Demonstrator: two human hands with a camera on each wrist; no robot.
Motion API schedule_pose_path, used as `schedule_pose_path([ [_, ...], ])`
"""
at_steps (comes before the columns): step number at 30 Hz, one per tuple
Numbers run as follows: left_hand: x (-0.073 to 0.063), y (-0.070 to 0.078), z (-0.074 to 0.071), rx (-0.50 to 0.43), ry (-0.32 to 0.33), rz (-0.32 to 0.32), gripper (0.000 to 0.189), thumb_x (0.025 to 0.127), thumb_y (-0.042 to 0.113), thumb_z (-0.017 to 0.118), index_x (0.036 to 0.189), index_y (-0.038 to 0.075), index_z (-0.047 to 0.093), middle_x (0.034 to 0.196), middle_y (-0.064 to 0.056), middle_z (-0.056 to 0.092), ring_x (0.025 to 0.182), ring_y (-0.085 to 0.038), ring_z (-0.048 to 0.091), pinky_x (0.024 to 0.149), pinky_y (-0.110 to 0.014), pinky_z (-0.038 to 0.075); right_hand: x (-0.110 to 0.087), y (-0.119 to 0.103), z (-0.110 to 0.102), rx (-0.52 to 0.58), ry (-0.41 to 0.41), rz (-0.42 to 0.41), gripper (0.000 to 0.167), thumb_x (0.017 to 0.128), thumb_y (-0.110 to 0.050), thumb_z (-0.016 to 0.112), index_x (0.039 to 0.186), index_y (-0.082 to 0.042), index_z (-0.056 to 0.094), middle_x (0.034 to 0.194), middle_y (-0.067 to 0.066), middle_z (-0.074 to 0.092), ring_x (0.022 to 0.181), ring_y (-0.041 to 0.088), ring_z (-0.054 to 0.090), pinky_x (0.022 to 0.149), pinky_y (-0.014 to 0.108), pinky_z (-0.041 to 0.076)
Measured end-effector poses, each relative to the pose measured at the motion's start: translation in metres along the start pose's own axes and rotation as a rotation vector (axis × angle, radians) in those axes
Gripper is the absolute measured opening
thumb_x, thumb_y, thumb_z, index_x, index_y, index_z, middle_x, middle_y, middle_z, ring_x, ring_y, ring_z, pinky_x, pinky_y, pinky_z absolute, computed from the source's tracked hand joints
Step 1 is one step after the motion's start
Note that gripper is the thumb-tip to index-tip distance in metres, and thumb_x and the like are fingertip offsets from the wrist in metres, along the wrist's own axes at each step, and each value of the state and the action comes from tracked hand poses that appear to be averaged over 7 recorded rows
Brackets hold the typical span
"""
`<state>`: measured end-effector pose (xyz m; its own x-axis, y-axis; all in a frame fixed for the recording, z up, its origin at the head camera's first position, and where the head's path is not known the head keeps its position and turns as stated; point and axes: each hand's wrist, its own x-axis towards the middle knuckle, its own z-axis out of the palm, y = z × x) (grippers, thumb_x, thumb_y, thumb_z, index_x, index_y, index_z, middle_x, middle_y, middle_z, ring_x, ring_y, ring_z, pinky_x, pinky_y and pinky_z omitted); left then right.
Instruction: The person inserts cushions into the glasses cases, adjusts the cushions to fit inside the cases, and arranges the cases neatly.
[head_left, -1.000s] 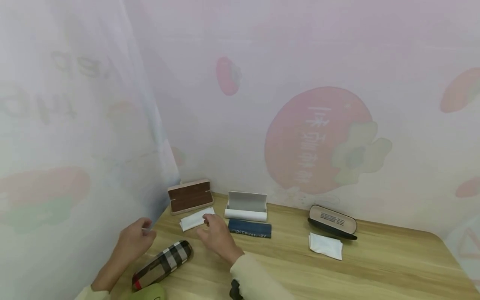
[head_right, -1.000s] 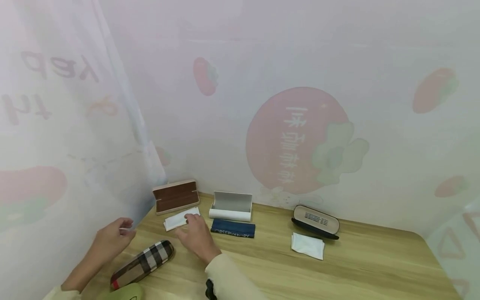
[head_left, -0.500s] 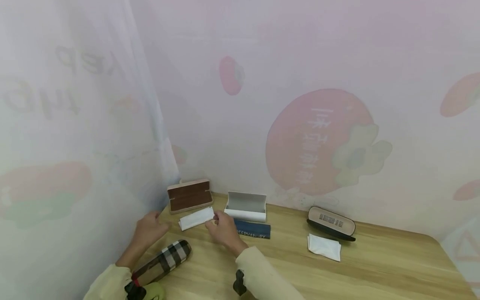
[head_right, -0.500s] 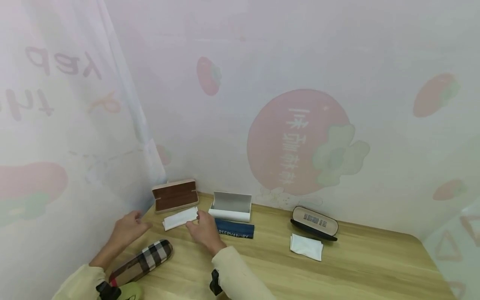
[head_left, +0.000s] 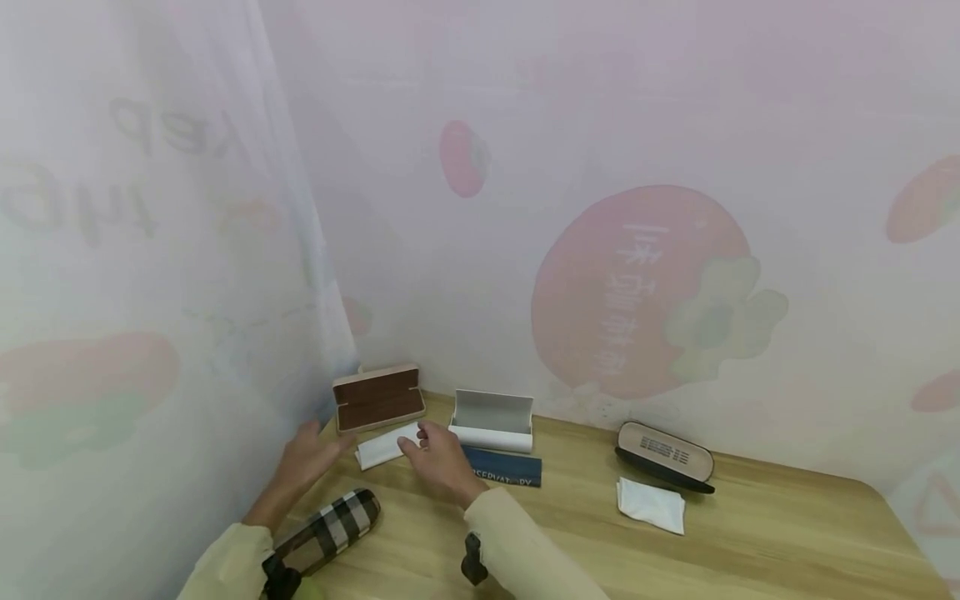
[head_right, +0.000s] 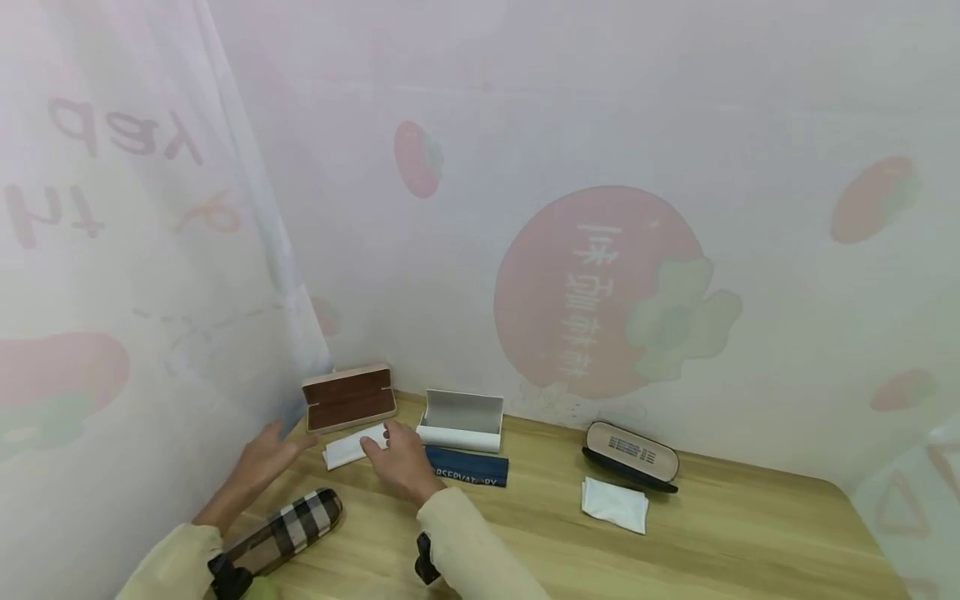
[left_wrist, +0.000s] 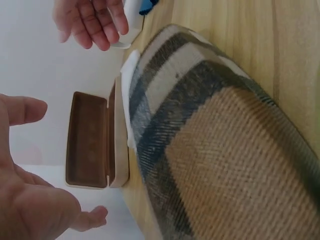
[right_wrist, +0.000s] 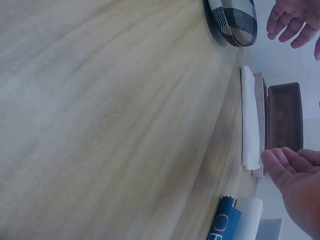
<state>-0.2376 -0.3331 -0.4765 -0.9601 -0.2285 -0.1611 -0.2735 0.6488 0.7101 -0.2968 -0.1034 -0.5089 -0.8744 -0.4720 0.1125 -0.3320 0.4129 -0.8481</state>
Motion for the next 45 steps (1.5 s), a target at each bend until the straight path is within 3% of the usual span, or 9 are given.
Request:
schedule_pose_path([
  [10, 0.018, -0.004, -0.002, 0.030, -0.014, 0.050, 0.109, 0.097, 0.055, 0.054, 0.151, -0.022, -0.001, 0.158, -0.046, -0.006, 0.146, -0.064, 0.001, 0.117, -0.073, 0.017, 0.023, 0.006, 0.000, -0.027, 0.014, -0.038, 0.045, 0.105, -0.038, 0.052, 0.122, 0.003, 0.060, 0.127, 0.022, 0.063, 0.120, 0.035, 0.064, 0.096, 0.044, 0.055],
  [15, 0.027, -0.004, -0.004, 0.068, -0.029, 0.055, 0.114, 0.098, 0.068, 0.045, 0.151, -0.022, 0.001, 0.158, -0.046, 0.000, 0.145, -0.064, 0.007, 0.117, -0.072, 0.020, 0.028, 0.008, 0.001, 0.009, 0.007, -0.027, 0.041, 0.106, -0.041, 0.050, 0.091, -0.003, 0.054, 0.075, 0.002, 0.053, 0.066, 0.014, 0.051, 0.062, 0.027, 0.042],
  [19, 0.033, -0.007, -0.003, 0.035, -0.060, 0.051, 0.111, 0.100, 0.068, 0.037, 0.151, -0.021, -0.005, 0.158, -0.046, -0.007, 0.147, -0.062, 0.000, 0.119, -0.071, 0.014, 0.030, 0.012, 0.002, 0.007, 0.000, -0.044, 0.040, 0.108, -0.041, 0.046, 0.079, -0.013, 0.041, 0.063, -0.006, 0.032, 0.054, 0.009, 0.028, 0.053, 0.024, 0.028],
  [23, 0.039, -0.010, -0.004, -0.033, -0.089, 0.024, 0.108, 0.100, 0.072, 0.024, 0.153, -0.018, -0.005, 0.159, -0.044, -0.010, 0.148, -0.060, -0.006, 0.120, -0.069, 0.008, 0.028, 0.015, 0.001, 0.007, 0.001, -0.021, 0.041, 0.109, -0.043, 0.042, 0.096, -0.008, 0.060, 0.084, 0.000, 0.062, 0.075, 0.013, 0.059, 0.068, 0.029, 0.049],
  [26, 0.043, -0.010, -0.004, -0.092, -0.097, 0.020, 0.108, 0.099, 0.074, 0.015, 0.154, -0.018, -0.003, 0.158, -0.044, -0.011, 0.147, -0.060, -0.008, 0.121, -0.069, 0.005, 0.029, 0.016, 0.000, 0.008, -0.006, -0.003, 0.051, 0.109, -0.047, 0.038, 0.103, -0.004, 0.063, 0.094, 0.007, 0.066, 0.088, 0.020, 0.062, 0.077, 0.034, 0.051],
  [30, 0.049, -0.011, 0.000, -0.180, -0.053, 0.035, 0.097, 0.102, 0.069, 0.014, 0.148, -0.016, 0.024, 0.150, -0.043, 0.020, 0.143, -0.057, 0.021, 0.116, -0.066, 0.024, 0.034, 0.016, -0.002, -0.006, -0.019, -0.007, 0.063, 0.110, -0.050, 0.030, 0.107, 0.002, 0.064, 0.102, 0.015, 0.067, 0.098, 0.027, 0.064, 0.085, 0.037, 0.052],
  [33, 0.053, -0.011, 0.003, -0.231, -0.034, 0.040, 0.089, 0.104, 0.065, 0.015, 0.138, -0.015, 0.035, 0.138, -0.039, 0.036, 0.132, -0.054, 0.035, 0.109, -0.063, 0.033, 0.038, 0.013, -0.004, 0.017, -0.040, 0.015, 0.070, 0.109, -0.053, 0.024, 0.140, 0.002, 0.056, 0.142, 0.017, 0.060, 0.135, 0.033, 0.054, 0.112, 0.045, 0.044],
  [39, 0.060, -0.012, 0.004, -0.263, -0.134, 0.034, 0.103, 0.099, 0.074, 0.010, 0.158, -0.011, 0.002, 0.164, -0.036, -0.003, 0.151, -0.055, -0.003, 0.123, -0.066, 0.004, 0.048, 0.015, -0.005, 0.038, -0.072, 0.058, 0.073, 0.108, -0.057, 0.020, 0.154, -0.005, 0.043, 0.158, 0.013, 0.045, 0.148, 0.033, 0.039, 0.122, 0.047, 0.032],
  [45, 0.063, -0.014, 0.008, -0.279, -0.155, 0.018, 0.108, 0.097, 0.077, 0.012, 0.157, -0.011, 0.000, 0.164, -0.036, -0.004, 0.151, -0.054, -0.005, 0.122, -0.066, 0.003, 0.053, 0.018, 0.000, 0.060, -0.097, 0.095, 0.074, 0.107, -0.058, 0.028, 0.160, -0.007, 0.029, 0.155, 0.015, 0.048, 0.146, 0.036, 0.041, 0.120, 0.054, 0.032],
])
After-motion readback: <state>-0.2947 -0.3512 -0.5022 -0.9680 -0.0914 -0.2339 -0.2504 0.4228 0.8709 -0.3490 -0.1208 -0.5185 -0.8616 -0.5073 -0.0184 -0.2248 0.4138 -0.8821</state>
